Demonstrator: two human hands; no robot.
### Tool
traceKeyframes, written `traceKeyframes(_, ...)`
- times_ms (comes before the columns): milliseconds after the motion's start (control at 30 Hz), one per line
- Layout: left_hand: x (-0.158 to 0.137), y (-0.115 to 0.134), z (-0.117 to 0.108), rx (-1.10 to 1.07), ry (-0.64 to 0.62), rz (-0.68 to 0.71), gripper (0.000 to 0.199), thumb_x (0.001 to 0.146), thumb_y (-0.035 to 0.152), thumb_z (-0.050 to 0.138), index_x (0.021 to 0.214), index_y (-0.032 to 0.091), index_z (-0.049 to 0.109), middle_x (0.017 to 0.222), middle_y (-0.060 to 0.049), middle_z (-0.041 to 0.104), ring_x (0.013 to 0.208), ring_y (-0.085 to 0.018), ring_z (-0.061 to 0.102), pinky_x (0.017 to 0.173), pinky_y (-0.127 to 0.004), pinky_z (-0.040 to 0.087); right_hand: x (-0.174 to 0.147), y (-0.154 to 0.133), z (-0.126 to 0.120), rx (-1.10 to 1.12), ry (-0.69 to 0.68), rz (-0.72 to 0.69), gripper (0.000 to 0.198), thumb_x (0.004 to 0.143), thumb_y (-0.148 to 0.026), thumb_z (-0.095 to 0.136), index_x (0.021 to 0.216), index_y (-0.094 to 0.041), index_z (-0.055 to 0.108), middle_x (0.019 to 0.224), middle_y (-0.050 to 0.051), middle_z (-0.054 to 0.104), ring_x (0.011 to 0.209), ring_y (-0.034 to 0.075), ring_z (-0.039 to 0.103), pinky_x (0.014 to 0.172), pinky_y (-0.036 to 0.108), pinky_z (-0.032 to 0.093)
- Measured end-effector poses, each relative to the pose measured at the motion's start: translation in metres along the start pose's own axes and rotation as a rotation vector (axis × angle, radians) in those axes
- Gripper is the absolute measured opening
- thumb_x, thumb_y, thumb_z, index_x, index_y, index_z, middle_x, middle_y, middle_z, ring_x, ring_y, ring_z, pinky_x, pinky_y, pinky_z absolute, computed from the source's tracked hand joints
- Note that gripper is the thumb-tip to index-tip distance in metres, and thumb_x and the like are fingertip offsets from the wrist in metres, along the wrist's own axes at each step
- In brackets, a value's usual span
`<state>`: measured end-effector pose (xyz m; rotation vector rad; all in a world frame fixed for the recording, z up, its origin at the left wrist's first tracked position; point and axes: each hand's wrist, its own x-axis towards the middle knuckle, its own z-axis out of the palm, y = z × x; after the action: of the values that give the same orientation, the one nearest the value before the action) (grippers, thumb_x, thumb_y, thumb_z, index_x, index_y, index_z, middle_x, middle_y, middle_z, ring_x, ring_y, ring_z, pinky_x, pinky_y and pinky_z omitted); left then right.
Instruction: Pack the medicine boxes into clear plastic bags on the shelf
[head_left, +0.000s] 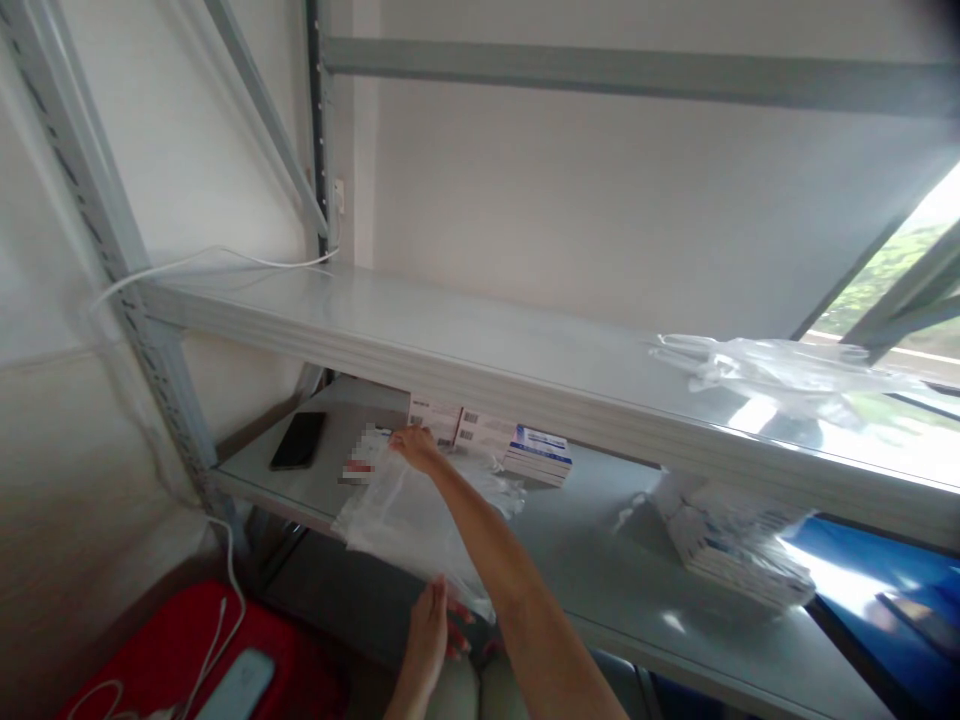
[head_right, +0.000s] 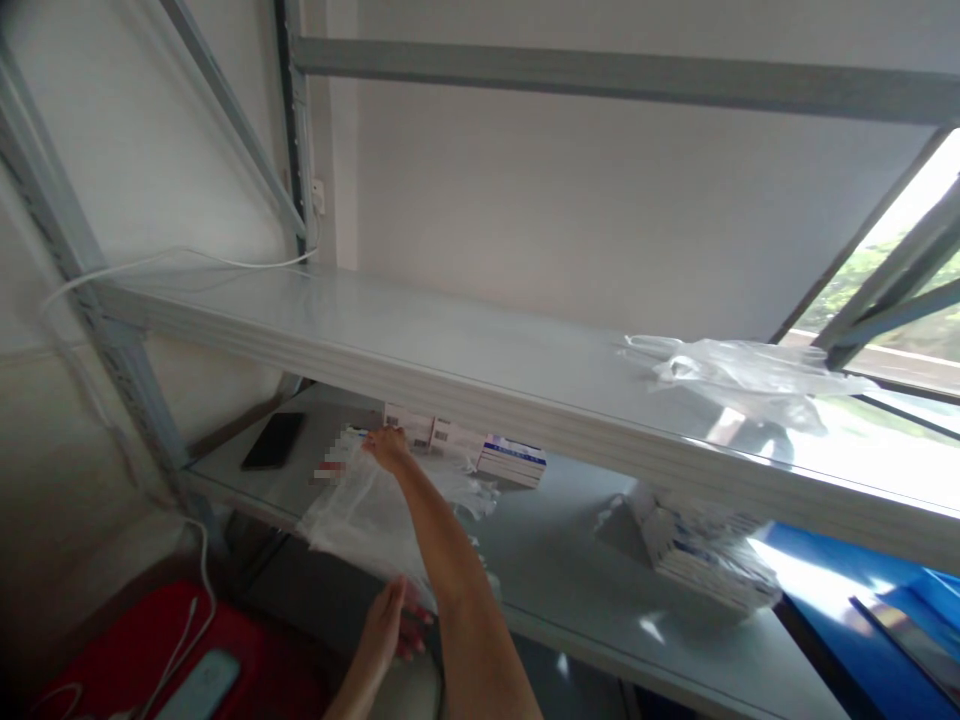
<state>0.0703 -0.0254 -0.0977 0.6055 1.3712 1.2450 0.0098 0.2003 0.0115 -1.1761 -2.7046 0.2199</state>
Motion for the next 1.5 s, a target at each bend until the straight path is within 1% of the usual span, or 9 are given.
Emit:
traceKeyframes(200, 0.002, 0.026, 0.015, -0.083, -0.031, 0.109, 0.069, 0.05, 0.083, 0.05, 0.065, 0.016, 0.055, 0.06, -0.008, 0.066, 0.039, -0.015, 0.057, 0.04, -0.026, 0.043, -0.027, -0.011, -0.016, 0.131, 0.177, 0.01, 0.053, 0.088, -0.041, 0.054, 0.136, -0.023, 0.04, 0.134, 0.01, 0.048, 0.122, 0.024, 0.042, 0.096, 0.043, 0.036)
traceKeyframes(367, 0.002, 0.037, 0.015, -0.069, -0.082, 0.115, 0.071, 0.05, 0.084, 0.05, 0.066, 0.015, 0.059, 0.062, -0.01, 0.068, 0.05, -0.02, 0.064, 0.055, -0.033, 0.053, -0.135, -0.021, -0.04, 0.207, 0.393, -0.107, 0.048, 0.087, -0.034, 0.056, 0.132, -0.027, 0.042, 0.132, 0.004, 0.048, 0.122, 0.019, 0.041, 0.103, 0.04, 0.033)
traceKeyframes(500, -0.016, 0.046, -0.011, 0.601, -0.128, 0.195, 0.066, 0.078, 0.071, 0.03, 0.06, 0.016, 0.062, 0.056, -0.012, 0.066, 0.049, -0.023, 0.063, 0.05, -0.032, 0.048, -0.251, -0.016, -0.009, 0.053, 0.561, 0.111, 0.054, 0.085, -0.037, 0.057, 0.134, -0.025, 0.039, 0.136, 0.009, 0.044, 0.126, 0.024, 0.04, 0.104, 0.047, 0.032)
traceKeyframes(633, -0.038, 0.066, -0.043, 1.315, 0.292, 0.596, 0.052, 0.087, 0.055, 0.038, 0.067, 0.016, 0.066, 0.061, -0.013, 0.067, 0.059, -0.027, 0.065, 0.054, -0.033, 0.046, -0.316, -0.012, 0.049, -0.16, 0.668, 0.193, 0.079, 0.079, -0.055, 0.058, 0.14, -0.015, 0.03, 0.14, 0.017, 0.041, 0.133, 0.032, 0.03, 0.106, 0.058, 0.023)
traceKeyframes(733, -0.035, 0.081, -0.054, 1.377, 0.299, 1.022, 0.045, 0.089, 0.051, 0.041, 0.078, 0.016, 0.066, 0.073, -0.011, 0.07, 0.069, -0.023, 0.066, 0.066, -0.033, 0.049, -0.325, -0.014, 0.075, -0.288, 0.72, 0.217, 0.065, 0.084, -0.05, 0.055, 0.138, -0.019, 0.037, 0.139, 0.014, 0.045, 0.136, 0.029, 0.027, 0.11, 0.061, 0.006)
traceKeyframes(867, -0.003, 0.087, -0.062, 1.434, 0.069, 1.429, 0.041, 0.089, 0.04, 0.048, 0.124, 0.019, 0.054, 0.129, -0.013, 0.056, 0.119, -0.028, 0.052, 0.097, -0.047, 0.041, -0.31, -0.014, 0.075, -0.328, 0.691, 0.202, 0.055, 0.089, -0.039, 0.05, 0.139, -0.021, 0.036, 0.141, 0.01, 0.043, 0.139, 0.026, 0.023, 0.11, 0.061, -0.008)
traceKeyframes(1067, 0.042, 0.084, -0.09, 1.469, -0.267, 1.442, 0.033, 0.093, 0.02, 0.037, 0.111, 0.027, 0.064, 0.128, -0.002, 0.059, 0.121, -0.019, 0.051, 0.103, -0.046, 0.04, -0.29, 0.001, 0.046, -0.275, 0.492, 0.23, 0.063, 0.091, -0.023, 0.037, 0.148, -0.02, 0.012, 0.15, 0.007, 0.027, 0.14, 0.026, 0.019, 0.112, 0.062, 0.006)
traceKeyframes(1300, 0.053, 0.084, -0.09, 1.533, -0.236, 1.486, 0.05, 0.089, 0.005, 0.028, 0.132, 0.023, 0.048, 0.141, -0.005, 0.045, 0.131, -0.017, 0.039, 0.106, -0.039, 0.039, -0.27, 0.023, 0.032, -0.303, 0.476, 0.244, 0.066, 0.087, -0.011, 0.032, 0.147, -0.02, 0.007, 0.151, 0.008, 0.022, 0.141, 0.027, 0.016, 0.109, 0.066, 0.011)
traceKeyframes(1500, 0.056, 0.079, -0.082, 1.651, -0.193, 1.562, 0.058, 0.089, 0.044, 0.047, 0.141, 0.02, 0.034, 0.146, -0.009, 0.037, 0.136, -0.025, 0.029, 0.108, -0.045, 0.034, -0.278, 0.035, 0.024, -0.213, 0.395, 0.266, 0.071, 0.086, -0.024, 0.045, 0.148, -0.02, 0.011, 0.153, 0.009, 0.017, 0.142, 0.029, 0.009, 0.108, 0.067, 0.001)
